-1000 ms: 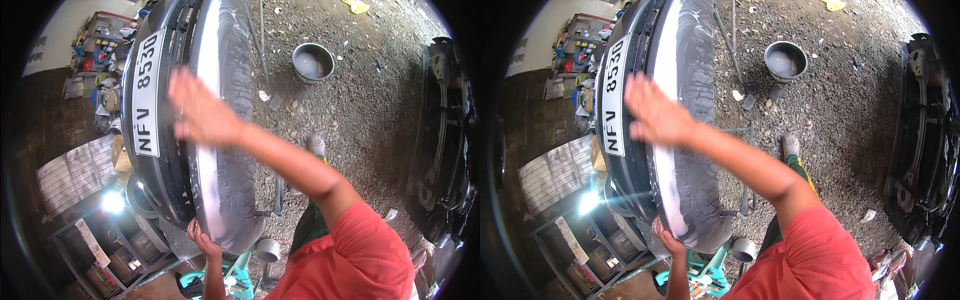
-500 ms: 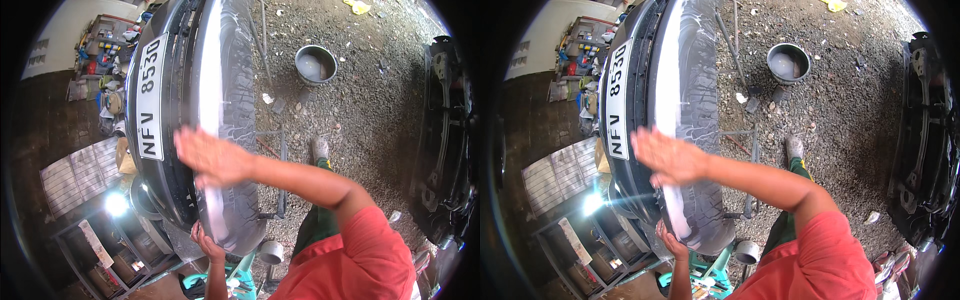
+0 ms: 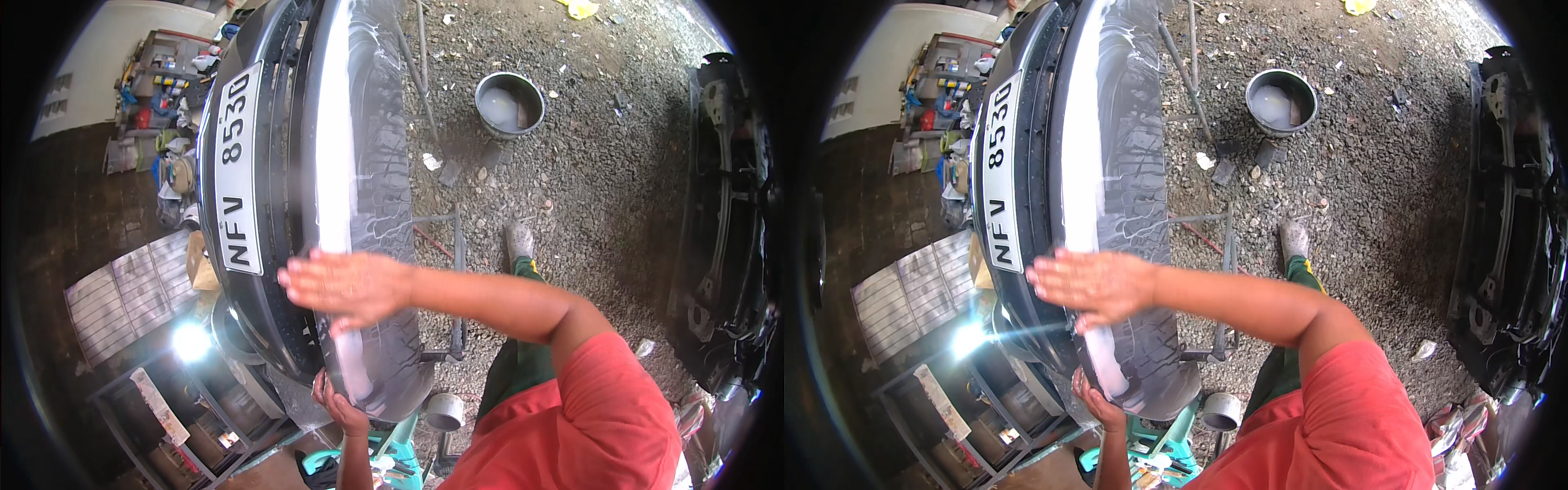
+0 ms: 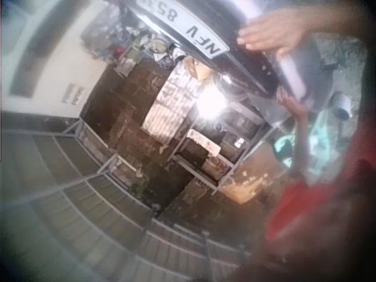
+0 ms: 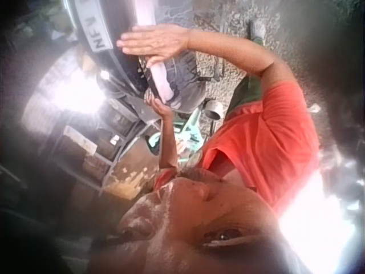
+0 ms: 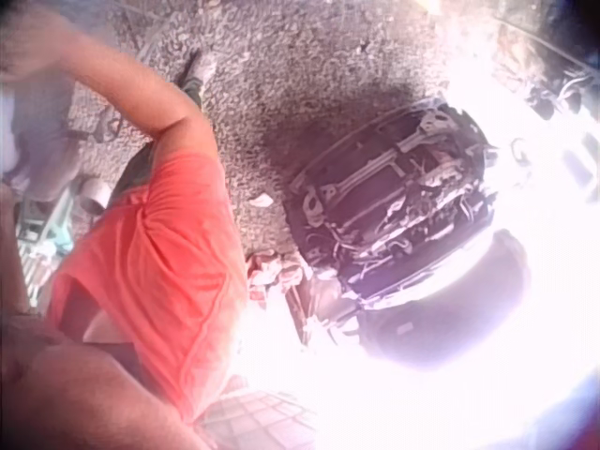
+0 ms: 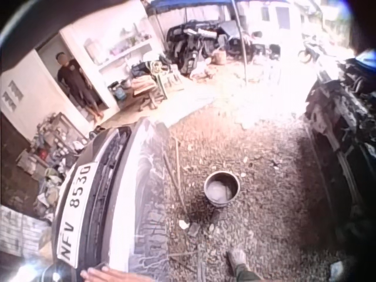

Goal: The person selects a sanding block from a box, wets it in a bucket, and sands the surface of a car bumper mounted on a stand. They repeatedly dip the block in water and wipe the surface with a cloth.

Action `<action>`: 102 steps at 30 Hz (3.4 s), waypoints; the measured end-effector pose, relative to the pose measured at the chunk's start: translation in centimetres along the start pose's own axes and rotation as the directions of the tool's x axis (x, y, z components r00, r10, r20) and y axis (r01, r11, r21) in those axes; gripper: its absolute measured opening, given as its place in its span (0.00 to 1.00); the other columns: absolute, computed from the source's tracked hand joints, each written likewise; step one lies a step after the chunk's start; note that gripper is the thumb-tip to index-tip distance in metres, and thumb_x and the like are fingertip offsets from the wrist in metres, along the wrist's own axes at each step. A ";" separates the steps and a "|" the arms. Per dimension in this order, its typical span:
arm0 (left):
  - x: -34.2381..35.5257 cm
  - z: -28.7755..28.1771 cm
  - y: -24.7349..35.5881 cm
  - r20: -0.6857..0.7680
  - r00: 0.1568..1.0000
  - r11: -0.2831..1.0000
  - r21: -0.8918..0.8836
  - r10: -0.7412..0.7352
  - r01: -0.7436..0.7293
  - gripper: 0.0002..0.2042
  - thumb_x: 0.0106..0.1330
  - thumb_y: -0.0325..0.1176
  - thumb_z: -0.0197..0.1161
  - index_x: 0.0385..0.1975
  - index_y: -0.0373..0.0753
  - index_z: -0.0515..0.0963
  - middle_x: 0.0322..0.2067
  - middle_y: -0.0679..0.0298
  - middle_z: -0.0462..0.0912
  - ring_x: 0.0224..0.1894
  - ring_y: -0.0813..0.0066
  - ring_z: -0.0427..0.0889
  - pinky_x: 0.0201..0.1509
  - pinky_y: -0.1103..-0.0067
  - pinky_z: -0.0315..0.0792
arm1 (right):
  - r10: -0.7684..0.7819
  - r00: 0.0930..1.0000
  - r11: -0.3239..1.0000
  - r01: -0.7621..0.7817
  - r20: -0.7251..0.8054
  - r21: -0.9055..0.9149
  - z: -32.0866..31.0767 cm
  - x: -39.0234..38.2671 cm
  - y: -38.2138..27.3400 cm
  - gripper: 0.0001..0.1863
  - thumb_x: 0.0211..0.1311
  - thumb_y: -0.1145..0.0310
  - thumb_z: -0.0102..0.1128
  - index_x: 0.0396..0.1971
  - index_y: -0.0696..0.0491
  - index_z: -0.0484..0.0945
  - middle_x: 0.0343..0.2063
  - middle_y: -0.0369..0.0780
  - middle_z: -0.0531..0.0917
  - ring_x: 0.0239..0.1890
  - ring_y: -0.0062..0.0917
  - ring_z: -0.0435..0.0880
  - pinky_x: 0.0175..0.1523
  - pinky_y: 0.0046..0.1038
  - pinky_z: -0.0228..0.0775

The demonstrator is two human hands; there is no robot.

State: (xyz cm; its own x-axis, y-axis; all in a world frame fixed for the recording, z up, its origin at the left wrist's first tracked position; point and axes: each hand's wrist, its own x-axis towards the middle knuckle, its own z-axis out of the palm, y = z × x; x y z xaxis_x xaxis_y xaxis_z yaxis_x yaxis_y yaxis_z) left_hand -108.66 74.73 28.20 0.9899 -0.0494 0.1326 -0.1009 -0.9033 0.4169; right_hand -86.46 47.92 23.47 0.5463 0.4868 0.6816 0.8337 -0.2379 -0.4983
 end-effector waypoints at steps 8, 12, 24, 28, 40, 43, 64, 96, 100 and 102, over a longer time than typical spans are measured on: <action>0.7 0.1 0.3 -0.011 1.000 0.999 -0.026 0.022 -0.023 0.23 0.76 0.40 0.38 0.56 0.30 0.73 0.59 0.46 0.71 0.63 0.50 0.64 0.68 0.56 0.55 | 0.499 0.749 0.819 -0.572 -0.436 -0.047 -5.6 5.3 10.2 0.44 0.73 0.40 0.35 0.73 0.61 0.44 0.75 0.54 0.42 0.78 0.45 0.37 0.79 0.44 0.30; 0.1 0.1 -0.3 0.010 1.000 1.000 -0.012 0.026 -0.026 0.23 0.76 0.38 0.38 0.57 0.27 0.70 0.62 0.43 0.69 0.66 0.48 0.64 0.70 0.58 0.55 | 0.244 0.968 0.968 -0.238 -0.061 0.084 2.4 0.7 -5.2 0.48 0.68 0.36 0.40 0.74 0.58 0.43 0.75 0.52 0.46 0.78 0.45 0.41 0.79 0.45 0.32; 0.7 0.4 0.6 0.003 1.000 1.000 -0.010 0.023 -0.023 0.23 0.77 0.40 0.38 0.58 0.30 0.71 0.60 0.48 0.71 0.64 0.53 0.65 0.69 0.58 0.54 | 0.447 0.822 0.876 -0.482 -0.353 -0.012 -0.4 3.7 -0.2 0.44 0.71 0.44 0.45 0.73 0.61 0.45 0.75 0.55 0.44 0.77 0.48 0.40 0.78 0.46 0.33; -0.1 0.9 -0.9 0.008 1.000 0.997 -0.073 0.006 -0.005 0.23 0.77 0.41 0.38 0.59 0.31 0.72 0.61 0.50 0.71 0.64 0.54 0.65 0.69 0.58 0.53 | 0.310 0.950 0.945 -0.303 -0.046 0.122 10.5 -2.7 -16.5 0.44 0.70 0.40 0.42 0.73 0.60 0.48 0.74 0.54 0.50 0.76 0.48 0.47 0.77 0.47 0.38; 1.1 0.6 0.1 -0.018 0.998 0.997 -0.054 0.056 -0.057 0.23 0.76 0.40 0.40 0.59 0.30 0.73 0.60 0.50 0.73 0.64 0.55 0.66 0.69 0.60 0.52 | 0.536 0.748 0.811 -0.585 -0.391 -0.009 0.0 4.0 -1.7 0.44 0.71 0.43 0.42 0.71 0.66 0.48 0.73 0.59 0.45 0.77 0.50 0.40 0.78 0.47 0.34; 0.5 0.5 -0.7 -0.022 0.996 0.996 0.014 0.090 -0.090 0.23 0.76 0.41 0.41 0.58 0.31 0.74 0.60 0.50 0.74 0.64 0.55 0.67 0.70 0.61 0.52 | 0.443 0.883 0.896 -0.437 -0.155 0.076 8.0 -0.9 -13.8 0.45 0.70 0.42 0.44 0.71 0.64 0.50 0.73 0.58 0.47 0.76 0.51 0.45 0.77 0.50 0.39; 8.6 -0.8 8.2 0.230 0.969 0.877 0.479 -0.092 -0.031 0.50 0.49 0.54 0.75 0.68 0.34 0.59 0.66 0.48 0.66 0.65 0.45 0.64 0.70 0.55 0.55 | 0.555 0.753 0.832 -0.511 -0.355 0.216 -13.2 -1.5 14.3 0.38 0.75 0.49 0.37 0.73 0.61 0.48 0.75 0.54 0.45 0.78 0.43 0.42 0.79 0.40 0.32; 41.0 49.3 33.1 0.546 0.834 0.974 -0.222 0.080 0.052 0.25 0.66 0.40 0.63 0.58 0.31 0.73 0.64 0.38 0.66 0.68 0.44 0.64 0.72 0.61 0.58 | 0.928 -0.363 -0.202 -0.682 -0.086 0.703 -32.0 -33.9 24.7 0.21 0.73 0.56 0.53 0.51 0.60 0.77 0.42 0.37 0.80 0.48 0.20 0.74 0.58 0.23 0.63; 32.5 56.1 29.8 0.783 0.594 0.823 -0.208 -0.184 0.529 0.24 0.66 0.39 0.63 0.56 0.30 0.74 0.56 0.43 0.77 0.58 0.48 0.77 0.63 0.64 0.70 | 0.924 -0.368 -0.216 -0.719 -0.099 0.661 -30.9 -34.2 29.3 0.19 0.72 0.59 0.56 0.50 0.60 0.78 0.42 0.38 0.82 0.47 0.20 0.76 0.56 0.23 0.66; 31.5 59.3 30.1 0.800 0.544 0.770 -0.174 -0.254 0.614 0.24 0.67 0.40 0.63 0.57 0.30 0.74 0.57 0.44 0.77 0.58 0.50 0.78 0.62 0.65 0.70 | 0.916 -0.388 -0.239 -0.735 -0.104 0.634 -29.3 -35.7 33.0 0.18 0.71 0.60 0.57 0.48 0.60 0.80 0.40 0.39 0.84 0.45 0.21 0.78 0.54 0.24 0.68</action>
State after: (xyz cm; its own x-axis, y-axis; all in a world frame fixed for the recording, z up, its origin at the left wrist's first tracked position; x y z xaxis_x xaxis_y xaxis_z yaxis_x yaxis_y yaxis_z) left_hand -74.62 20.70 -8.37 0.6434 -0.1387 -0.7528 0.5133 -0.6514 0.5587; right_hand -76.05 -1.93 -1.58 0.5604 -0.4940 -0.6648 -0.6520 0.2319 -0.7218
